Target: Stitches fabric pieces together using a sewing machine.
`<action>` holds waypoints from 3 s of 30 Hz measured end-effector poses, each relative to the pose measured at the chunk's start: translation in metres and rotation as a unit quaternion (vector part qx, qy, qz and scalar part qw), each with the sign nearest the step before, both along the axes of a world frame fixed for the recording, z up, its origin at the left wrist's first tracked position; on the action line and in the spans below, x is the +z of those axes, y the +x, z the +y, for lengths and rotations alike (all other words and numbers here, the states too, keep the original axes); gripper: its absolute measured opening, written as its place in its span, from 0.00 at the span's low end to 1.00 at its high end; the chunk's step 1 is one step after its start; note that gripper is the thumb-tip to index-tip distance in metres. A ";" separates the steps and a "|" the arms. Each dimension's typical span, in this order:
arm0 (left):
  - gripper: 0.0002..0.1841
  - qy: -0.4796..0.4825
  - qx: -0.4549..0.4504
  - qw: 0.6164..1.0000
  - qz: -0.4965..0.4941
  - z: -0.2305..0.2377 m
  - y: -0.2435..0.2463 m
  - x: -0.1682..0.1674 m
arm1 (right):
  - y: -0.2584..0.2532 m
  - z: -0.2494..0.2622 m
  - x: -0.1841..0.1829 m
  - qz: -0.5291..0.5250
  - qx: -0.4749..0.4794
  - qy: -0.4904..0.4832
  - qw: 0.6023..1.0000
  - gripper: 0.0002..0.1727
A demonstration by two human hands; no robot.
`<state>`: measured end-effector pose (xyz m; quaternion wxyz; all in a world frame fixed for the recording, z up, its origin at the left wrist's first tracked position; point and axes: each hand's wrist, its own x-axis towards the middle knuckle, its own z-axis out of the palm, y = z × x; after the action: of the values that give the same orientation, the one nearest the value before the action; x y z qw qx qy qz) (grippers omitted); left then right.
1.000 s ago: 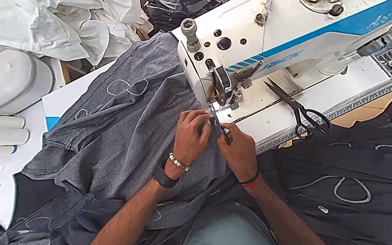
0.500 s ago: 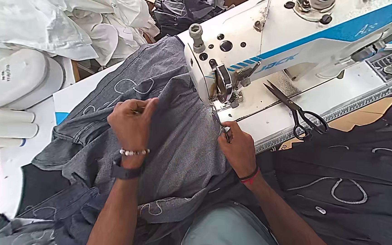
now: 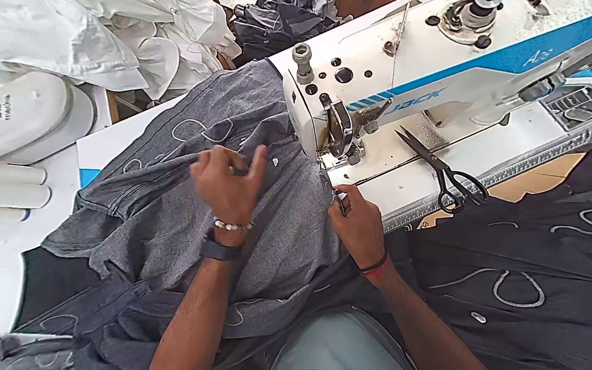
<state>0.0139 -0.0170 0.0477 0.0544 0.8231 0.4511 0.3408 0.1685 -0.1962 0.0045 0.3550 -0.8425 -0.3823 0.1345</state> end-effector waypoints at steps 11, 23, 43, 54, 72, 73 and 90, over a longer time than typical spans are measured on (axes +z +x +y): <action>0.23 -0.040 -0.257 0.951 0.167 -0.041 0.030 -0.058 | 0.001 -0.021 0.012 -0.022 0.053 -0.044 0.997 0.23; 0.20 0.021 -0.266 0.948 0.175 -0.037 0.032 -0.056 | -0.001 -0.018 0.021 0.010 0.047 -0.008 0.999 0.20; 0.21 0.034 -0.297 0.937 0.182 -0.034 0.031 -0.058 | -0.003 -0.013 0.019 -0.035 0.046 -0.022 0.998 0.22; 0.22 0.008 -0.262 0.947 0.185 -0.046 0.030 -0.056 | -0.007 -0.027 0.023 -0.023 0.059 -0.006 0.998 0.23; 0.20 0.113 -0.416 0.880 0.200 0.016 0.031 -0.043 | -0.003 -0.014 0.048 -0.124 0.091 -0.060 0.986 0.21; 0.20 0.128 -0.431 0.870 0.203 0.020 0.032 -0.041 | 0.000 -0.007 0.054 -0.138 0.102 -0.074 0.982 0.21; 0.21 0.007 -0.422 0.891 0.168 -0.013 0.013 -0.054 | 0.061 -0.067 0.021 0.009 0.197 -0.090 0.976 0.32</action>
<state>0.0272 -0.0303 -0.0066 0.1106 0.9813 0.0613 0.1450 0.2297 -0.2637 0.0252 0.2481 -0.7779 -0.5235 0.2435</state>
